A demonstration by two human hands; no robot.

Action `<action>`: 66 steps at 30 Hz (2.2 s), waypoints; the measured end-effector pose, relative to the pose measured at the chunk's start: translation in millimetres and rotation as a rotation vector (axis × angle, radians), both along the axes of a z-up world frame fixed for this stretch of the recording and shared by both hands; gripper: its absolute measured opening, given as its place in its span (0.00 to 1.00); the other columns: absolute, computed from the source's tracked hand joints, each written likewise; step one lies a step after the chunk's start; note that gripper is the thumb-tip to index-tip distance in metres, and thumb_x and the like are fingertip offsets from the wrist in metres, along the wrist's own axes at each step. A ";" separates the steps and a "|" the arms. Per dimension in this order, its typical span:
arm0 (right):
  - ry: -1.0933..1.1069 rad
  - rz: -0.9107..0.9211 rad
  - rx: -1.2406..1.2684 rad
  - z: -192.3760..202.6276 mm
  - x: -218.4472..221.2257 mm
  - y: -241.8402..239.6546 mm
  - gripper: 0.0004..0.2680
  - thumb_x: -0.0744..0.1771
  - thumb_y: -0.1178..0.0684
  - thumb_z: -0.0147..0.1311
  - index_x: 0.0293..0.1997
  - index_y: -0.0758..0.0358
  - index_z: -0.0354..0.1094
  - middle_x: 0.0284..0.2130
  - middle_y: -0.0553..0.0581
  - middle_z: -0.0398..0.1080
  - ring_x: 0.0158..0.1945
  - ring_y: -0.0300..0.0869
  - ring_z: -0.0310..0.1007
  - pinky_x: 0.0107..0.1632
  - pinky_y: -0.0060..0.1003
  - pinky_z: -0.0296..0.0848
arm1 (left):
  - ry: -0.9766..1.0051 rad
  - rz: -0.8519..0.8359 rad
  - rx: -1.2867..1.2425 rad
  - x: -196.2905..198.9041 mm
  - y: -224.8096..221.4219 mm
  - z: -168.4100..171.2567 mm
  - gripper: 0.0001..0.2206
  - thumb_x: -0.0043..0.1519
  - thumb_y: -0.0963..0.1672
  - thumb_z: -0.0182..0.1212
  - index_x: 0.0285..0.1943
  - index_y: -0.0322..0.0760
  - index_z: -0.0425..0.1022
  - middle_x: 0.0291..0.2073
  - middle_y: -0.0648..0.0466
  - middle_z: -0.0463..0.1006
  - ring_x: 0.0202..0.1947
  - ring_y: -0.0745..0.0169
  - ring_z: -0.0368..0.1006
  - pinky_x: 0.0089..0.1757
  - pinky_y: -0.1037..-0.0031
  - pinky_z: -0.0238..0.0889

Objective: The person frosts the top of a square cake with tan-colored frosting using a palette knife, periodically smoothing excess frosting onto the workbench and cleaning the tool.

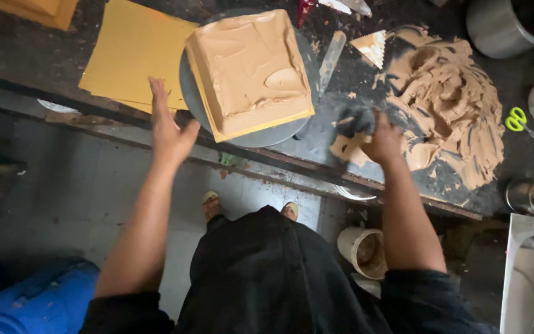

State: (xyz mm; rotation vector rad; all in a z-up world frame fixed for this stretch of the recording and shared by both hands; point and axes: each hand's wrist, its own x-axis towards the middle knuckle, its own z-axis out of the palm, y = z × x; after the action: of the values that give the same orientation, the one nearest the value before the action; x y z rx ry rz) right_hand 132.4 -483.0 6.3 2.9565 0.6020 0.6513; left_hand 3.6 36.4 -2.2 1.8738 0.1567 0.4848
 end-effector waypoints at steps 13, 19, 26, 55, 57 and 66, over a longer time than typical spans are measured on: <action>0.249 -0.120 0.759 35.6 65.3 153.7 0.06 0.64 0.56 0.67 0.33 0.68 0.78 0.25 0.64 0.77 0.27 0.46 0.78 0.34 0.40 0.74 | 0.127 -0.085 0.170 18.6 -21.9 28.6 0.64 0.51 0.42 0.83 0.80 0.31 0.20 0.80 0.31 0.38 0.81 0.39 0.40 0.72 0.64 0.43; 0.294 -0.120 0.865 44.6 60.6 158.9 0.05 0.64 0.57 0.65 0.32 0.67 0.77 0.23 0.58 0.77 0.26 0.39 0.77 0.32 0.36 0.73 | 0.088 -0.061 0.089 13.4 -27.6 24.3 0.61 0.53 0.42 0.80 0.81 0.27 0.22 0.80 0.29 0.42 0.81 0.39 0.43 0.72 0.63 0.43; 0.338 -0.120 0.866 51.5 54.7 165.2 0.04 0.63 0.58 0.65 0.29 0.68 0.76 0.22 0.58 0.77 0.25 0.39 0.77 0.33 0.35 0.74 | 0.175 -0.016 0.112 10.0 -39.4 33.0 0.61 0.50 0.44 0.82 0.80 0.26 0.26 0.78 0.29 0.43 0.79 0.36 0.43 0.71 0.61 0.43; 0.651 0.430 0.593 56.4 -138.4 206.1 0.12 0.58 0.57 0.69 0.37 0.65 0.68 0.33 0.64 0.70 0.42 0.59 0.71 0.46 0.49 0.70 | 0.081 0.113 0.164 -0.4 -71.6 17.0 0.59 0.53 0.46 0.81 0.80 0.25 0.29 0.77 0.26 0.39 0.78 0.29 0.40 0.71 0.53 0.42; 0.415 0.380 0.561 58.9 -119.9 168.1 0.19 0.53 0.66 0.60 0.47 0.68 0.67 0.41 0.68 0.68 0.48 0.61 0.67 0.50 0.51 0.66 | 0.101 0.137 -0.011 -11.1 -80.2 17.4 0.56 0.54 0.45 0.77 0.80 0.28 0.29 0.76 0.30 0.44 0.73 0.36 0.49 0.64 0.57 0.53; 0.215 -0.048 0.208 41.1 -12.2 18.1 0.26 0.53 0.49 0.66 0.52 0.71 0.66 0.36 0.52 0.76 0.38 0.45 0.77 0.40 0.48 0.72 | 0.045 0.251 -0.707 5.1 -16.9 -27.5 0.42 0.65 0.43 0.64 0.86 0.36 0.40 0.77 0.41 0.54 0.68 0.52 0.63 0.61 0.66 0.64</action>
State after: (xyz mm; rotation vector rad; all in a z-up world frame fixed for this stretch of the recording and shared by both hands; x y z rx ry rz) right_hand 120.2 -465.0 47.4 3.2522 0.5032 0.4181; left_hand 8.6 19.5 -29.8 1.1749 0.5265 0.4771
